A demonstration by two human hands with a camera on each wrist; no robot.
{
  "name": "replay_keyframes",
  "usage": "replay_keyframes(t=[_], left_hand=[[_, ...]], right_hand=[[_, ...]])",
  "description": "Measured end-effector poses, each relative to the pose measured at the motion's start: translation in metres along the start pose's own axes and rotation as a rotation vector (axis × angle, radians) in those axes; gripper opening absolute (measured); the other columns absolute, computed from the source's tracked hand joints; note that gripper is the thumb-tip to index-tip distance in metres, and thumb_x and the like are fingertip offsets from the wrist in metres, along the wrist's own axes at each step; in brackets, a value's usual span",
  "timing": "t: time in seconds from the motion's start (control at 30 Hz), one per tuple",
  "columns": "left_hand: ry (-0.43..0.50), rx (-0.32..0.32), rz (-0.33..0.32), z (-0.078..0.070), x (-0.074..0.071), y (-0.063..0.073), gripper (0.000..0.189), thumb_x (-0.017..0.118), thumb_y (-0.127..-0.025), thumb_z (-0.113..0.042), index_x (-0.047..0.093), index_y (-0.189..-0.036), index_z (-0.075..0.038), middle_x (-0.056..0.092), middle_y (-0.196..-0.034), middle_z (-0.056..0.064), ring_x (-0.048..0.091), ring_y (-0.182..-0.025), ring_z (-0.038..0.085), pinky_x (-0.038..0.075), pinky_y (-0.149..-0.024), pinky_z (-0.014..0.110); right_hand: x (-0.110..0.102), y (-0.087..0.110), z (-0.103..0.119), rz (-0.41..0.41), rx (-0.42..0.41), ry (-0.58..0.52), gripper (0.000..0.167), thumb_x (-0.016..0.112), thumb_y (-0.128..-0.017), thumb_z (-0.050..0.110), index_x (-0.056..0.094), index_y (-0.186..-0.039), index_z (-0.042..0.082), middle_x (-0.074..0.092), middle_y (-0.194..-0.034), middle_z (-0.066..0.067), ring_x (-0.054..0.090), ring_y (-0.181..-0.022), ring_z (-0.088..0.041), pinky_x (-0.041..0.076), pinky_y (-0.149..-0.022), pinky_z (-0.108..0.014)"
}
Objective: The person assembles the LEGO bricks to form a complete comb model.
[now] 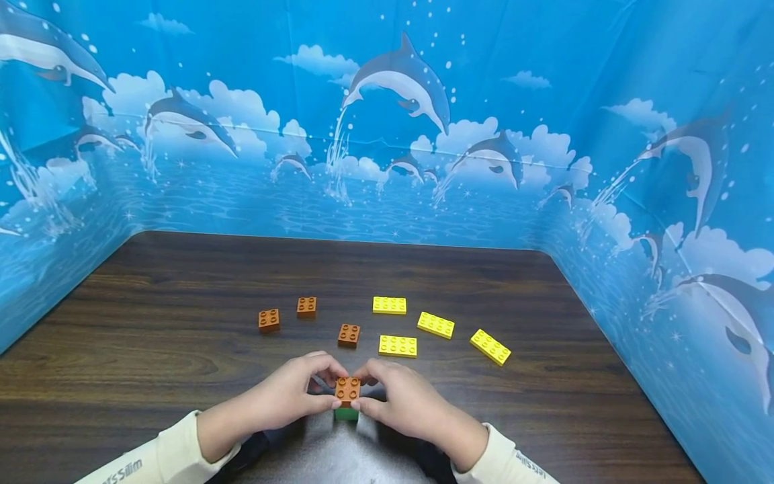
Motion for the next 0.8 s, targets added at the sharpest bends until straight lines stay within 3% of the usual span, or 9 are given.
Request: replay_keyframes(t=[0.3, 0.53, 0.8], left_hand=[[-0.041, -0.004, 0.002, -0.001, 0.001, -0.003, 0.023, 0.076, -0.081, -0.009, 0.065, -0.101, -0.009, 0.058, -0.096, -0.001, 0.058, -0.087, 0.018, 0.048, -0.07, 0.028], [0.007, -0.03, 0.021, 0.004, 0.002, -0.004, 0.023, 0.077, -0.08, -0.008, 0.065, -0.1, -0.008, 0.057, -0.095, 0.0, 0.056, -0.088, 0.018, 0.049, -0.07, 0.029], [0.125, -0.024, 0.005, 0.009, 0.002, -0.002, 0.025, 0.076, -0.08, -0.005, 0.065, -0.103, -0.006, 0.056, -0.1, 0.004, 0.057, -0.092, 0.021, 0.052, -0.072, 0.027]], right_hand=[[-0.003, -0.001, 0.002, 0.002, -0.008, 0.052, 0.026, 0.069, -0.09, 0.031, 0.062, -0.11, 0.017, 0.067, -0.109, 0.004, 0.063, -0.104, -0.017, 0.051, -0.085, -0.038], [-0.002, -0.002, 0.002, 0.008, -0.003, 0.055, 0.027, 0.07, -0.089, 0.032, 0.063, -0.109, 0.016, 0.067, -0.107, 0.005, 0.063, -0.103, -0.018, 0.051, -0.084, -0.037], [-0.001, -0.003, -0.002, 0.019, -0.013, 0.015, 0.026, 0.07, -0.089, 0.029, 0.063, -0.112, 0.017, 0.066, -0.108, 0.008, 0.061, -0.105, -0.013, 0.05, -0.089, -0.036]])
Point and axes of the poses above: each hand's wrist, its own y-axis away from the middle knuckle, its own x-axis out of the palm, z = x × y, the point moved 7 cm from there along -y, towards the middle knuckle
